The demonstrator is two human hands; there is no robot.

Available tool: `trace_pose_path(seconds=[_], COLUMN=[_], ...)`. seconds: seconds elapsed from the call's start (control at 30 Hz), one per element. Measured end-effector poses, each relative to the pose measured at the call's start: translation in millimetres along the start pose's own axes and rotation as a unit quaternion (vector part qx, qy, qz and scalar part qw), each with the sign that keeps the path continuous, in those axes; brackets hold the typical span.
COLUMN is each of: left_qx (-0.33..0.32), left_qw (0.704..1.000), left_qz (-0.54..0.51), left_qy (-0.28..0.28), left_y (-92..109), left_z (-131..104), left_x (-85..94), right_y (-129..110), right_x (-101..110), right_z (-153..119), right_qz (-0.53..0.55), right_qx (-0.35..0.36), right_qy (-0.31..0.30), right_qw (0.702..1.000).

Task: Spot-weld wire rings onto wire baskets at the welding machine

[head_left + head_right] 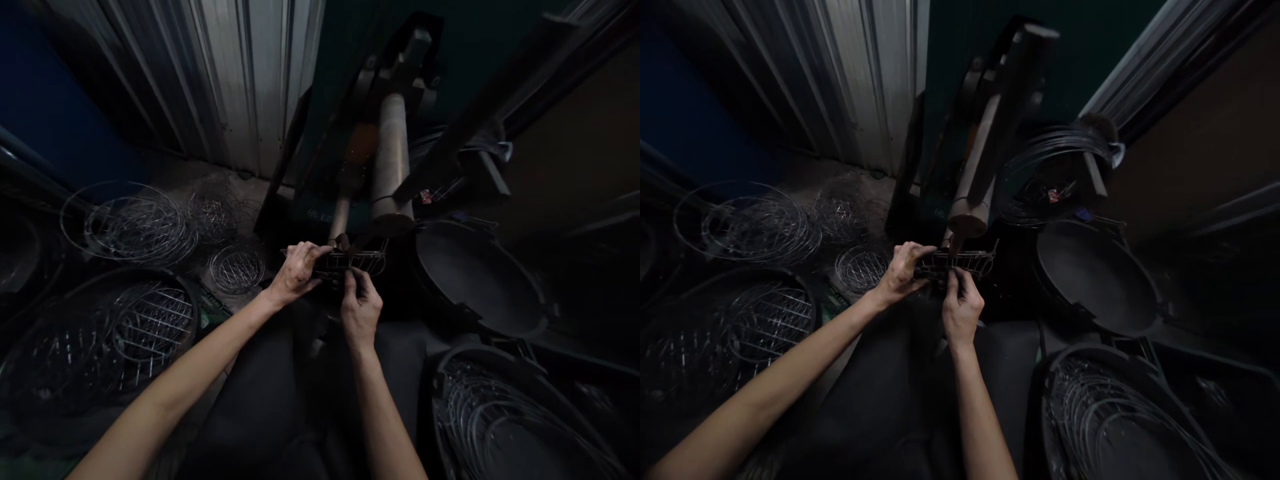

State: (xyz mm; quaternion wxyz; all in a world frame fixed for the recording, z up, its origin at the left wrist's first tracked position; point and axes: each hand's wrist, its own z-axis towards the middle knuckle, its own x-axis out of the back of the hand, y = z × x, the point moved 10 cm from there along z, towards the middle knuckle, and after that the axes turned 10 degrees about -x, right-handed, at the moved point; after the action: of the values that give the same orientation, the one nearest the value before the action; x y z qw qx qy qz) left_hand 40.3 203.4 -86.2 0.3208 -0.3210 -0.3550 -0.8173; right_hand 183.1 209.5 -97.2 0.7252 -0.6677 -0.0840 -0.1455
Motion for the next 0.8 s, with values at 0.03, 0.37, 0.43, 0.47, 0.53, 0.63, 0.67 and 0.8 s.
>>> trace_pose_path(seconds=[0.03, 0.37, 0.43, 0.47, 0.53, 0.63, 0.67, 0.8], left_qx=[0.0, 0.039, 0.049, 0.047, 0.033, 0.018, 0.024, 0.002], left_qw=[1.0, 0.999, 0.998, 0.999, 0.998, 0.987, 0.981, 0.963], left_qz=[0.004, -0.004, -0.011, -0.019, -0.044, -0.086, -0.09, -0.087], left_qy=[-0.001, 0.031, 0.026, 0.019, -0.019, -0.134, -0.17, -0.254], left_y=[-2, -9, -5, 1, 22, 56, 61, 68], left_z=[1, 0, -6, -9, -16, -20, -21, -26], left_x=[-0.3, 13.6, 15.5, 15.3, 8.2, -26.3, -39.7, -69.5], right_y=[-1, 4, 40, 63, 116, 187, 210, 270], right_x=[-1, 57, 123, 161, 232, 276, 276, 246], right_z=[0, -18, -35, -47, -74, -88, -87, -86], right_qz=[0.002, -0.028, -0.127, -0.197, -0.381, -0.429, -0.439, -0.463], right_qx=[0.002, 0.017, -0.057, -0.113, -0.268, -0.347, -0.362, -0.369], right_qy=[0.002, 0.039, 0.097, 0.13, 0.151, 0.081, 0.048, -0.055], right_qw=[1.0, 0.999, 0.986, 0.965, 0.872, 0.83, 0.821, 0.804])
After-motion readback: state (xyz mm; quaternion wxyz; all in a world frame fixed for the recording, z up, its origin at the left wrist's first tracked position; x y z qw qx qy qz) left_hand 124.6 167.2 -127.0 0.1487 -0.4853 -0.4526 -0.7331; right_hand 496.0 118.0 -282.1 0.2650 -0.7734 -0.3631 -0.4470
